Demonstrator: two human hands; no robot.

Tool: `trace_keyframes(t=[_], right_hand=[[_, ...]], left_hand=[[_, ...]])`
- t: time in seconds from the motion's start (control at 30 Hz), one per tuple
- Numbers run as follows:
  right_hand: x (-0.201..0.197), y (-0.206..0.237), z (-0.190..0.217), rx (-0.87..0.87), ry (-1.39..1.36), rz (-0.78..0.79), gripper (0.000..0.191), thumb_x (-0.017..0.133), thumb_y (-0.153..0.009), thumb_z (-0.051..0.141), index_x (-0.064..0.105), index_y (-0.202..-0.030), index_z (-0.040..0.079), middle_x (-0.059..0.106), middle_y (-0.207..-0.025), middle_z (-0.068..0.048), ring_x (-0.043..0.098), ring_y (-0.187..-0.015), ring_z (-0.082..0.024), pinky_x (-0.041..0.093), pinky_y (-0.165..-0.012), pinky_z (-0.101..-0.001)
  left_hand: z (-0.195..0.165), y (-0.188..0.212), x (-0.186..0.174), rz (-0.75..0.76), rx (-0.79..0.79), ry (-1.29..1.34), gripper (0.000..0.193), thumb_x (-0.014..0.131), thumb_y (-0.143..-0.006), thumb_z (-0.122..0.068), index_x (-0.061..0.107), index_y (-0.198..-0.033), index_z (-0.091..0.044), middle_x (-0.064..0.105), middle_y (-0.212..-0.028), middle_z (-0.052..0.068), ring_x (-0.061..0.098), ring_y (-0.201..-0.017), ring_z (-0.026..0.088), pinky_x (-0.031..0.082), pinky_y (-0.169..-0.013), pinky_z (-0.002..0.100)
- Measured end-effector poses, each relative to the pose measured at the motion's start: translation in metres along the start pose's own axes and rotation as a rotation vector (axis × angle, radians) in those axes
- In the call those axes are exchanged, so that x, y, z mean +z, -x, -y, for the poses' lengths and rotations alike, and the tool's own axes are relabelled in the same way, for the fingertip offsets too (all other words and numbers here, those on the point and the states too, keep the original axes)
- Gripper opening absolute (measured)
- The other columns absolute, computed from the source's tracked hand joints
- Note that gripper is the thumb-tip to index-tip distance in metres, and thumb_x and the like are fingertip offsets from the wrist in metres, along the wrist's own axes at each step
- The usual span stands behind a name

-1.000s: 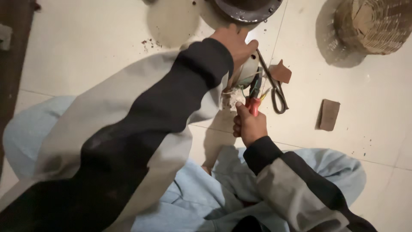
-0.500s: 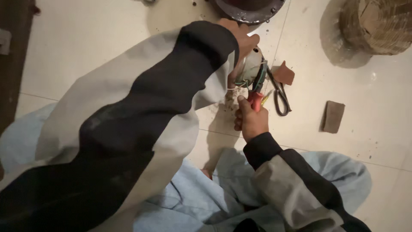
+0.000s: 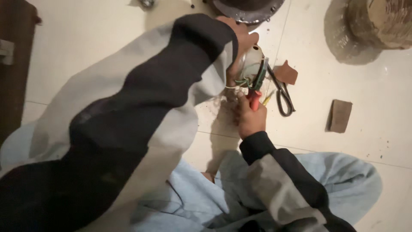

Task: The person sits on the floor and uses pliers and a screwdriver to remove wires and debris from a cylindrical electrical component. They repeatedly pull and cut wires, scrape the surface, and rotate the object to access different sides.

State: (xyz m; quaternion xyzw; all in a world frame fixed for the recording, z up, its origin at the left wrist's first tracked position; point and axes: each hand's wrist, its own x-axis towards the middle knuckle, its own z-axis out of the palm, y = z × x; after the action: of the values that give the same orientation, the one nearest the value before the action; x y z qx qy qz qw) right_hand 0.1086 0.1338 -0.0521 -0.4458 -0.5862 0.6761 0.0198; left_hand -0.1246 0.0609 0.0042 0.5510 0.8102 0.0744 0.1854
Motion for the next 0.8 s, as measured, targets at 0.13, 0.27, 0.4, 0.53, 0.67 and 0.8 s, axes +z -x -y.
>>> trace_keyframes(t=[0.13,0.27,0.4,0.53,0.67,0.8], right_hand=[[0.002,0.0,0.0,-0.029,0.028,-0.005,0.027,0.073,-0.094,0.029,0.062,-0.087,0.005,0.054,-0.064,0.0,0.047,-0.049,-0.011,0.038,-0.044,-0.0295],[0.005,-0.003,0.008,0.01,-0.003,0.054,0.026,0.07,-0.094,0.029,0.061,-0.085,0.006,0.053,-0.062,-0.001,0.048,-0.047,-0.015,0.037,-0.043,-0.0318],[0.006,-0.005,0.029,0.111,0.062,0.037,0.029,0.068,-0.092,0.032,0.057,-0.081,0.008,0.051,-0.06,-0.003,0.048,-0.045,-0.018,0.038,-0.041,-0.0351],[0.006,-0.002,0.063,0.329,0.09,0.077,0.03,0.066,-0.091,0.032,0.05,-0.075,0.013,0.042,-0.058,-0.001,0.039,-0.044,-0.016,0.032,-0.042,-0.0345],[0.007,0.008,0.096,0.541,0.087,0.146,0.033,0.064,-0.092,0.033,0.041,-0.074,0.018,0.032,-0.059,0.002,0.031,-0.047,-0.015,0.026,-0.045,-0.032],[0.003,0.028,0.111,0.711,0.182,0.163,0.034,0.063,-0.091,0.034,0.037,-0.075,0.018,0.031,-0.059,0.001,0.032,-0.049,-0.017,0.025,-0.045,-0.0328]], left_hand=[[0.003,0.0,-0.007,0.088,-0.007,0.036,0.108,0.101,-0.045,-0.05,0.056,-0.137,-0.015,0.065,-0.124,0.023,0.063,-0.117,0.045,0.05,-0.098,0.051],[0.002,0.011,0.001,-0.036,-0.046,-0.002,0.119,0.102,-0.039,-0.058,0.053,-0.139,-0.015,0.06,-0.128,0.025,0.061,-0.114,0.048,0.049,-0.095,0.054],[-0.014,0.036,0.044,-0.387,-0.121,-0.166,0.113,0.095,-0.04,-0.035,0.052,-0.142,-0.011,0.061,-0.124,0.019,0.06,-0.113,0.039,0.049,-0.086,0.054],[-0.028,0.034,0.075,-0.884,-0.232,-0.533,0.071,0.083,-0.089,-0.032,0.051,-0.149,-0.012,0.057,-0.122,0.015,0.054,-0.117,0.034,0.041,-0.111,0.054],[-0.034,0.028,0.074,-0.778,-0.166,-0.485,0.067,0.075,-0.078,-0.032,0.054,-0.139,-0.011,0.059,-0.113,0.015,0.056,-0.107,0.033,0.044,-0.098,0.048],[-0.05,0.044,0.073,-0.453,-0.169,-0.372,0.083,0.078,-0.057,-0.038,0.056,-0.13,-0.005,0.059,-0.104,0.014,0.057,-0.097,0.032,0.047,-0.08,0.046]])
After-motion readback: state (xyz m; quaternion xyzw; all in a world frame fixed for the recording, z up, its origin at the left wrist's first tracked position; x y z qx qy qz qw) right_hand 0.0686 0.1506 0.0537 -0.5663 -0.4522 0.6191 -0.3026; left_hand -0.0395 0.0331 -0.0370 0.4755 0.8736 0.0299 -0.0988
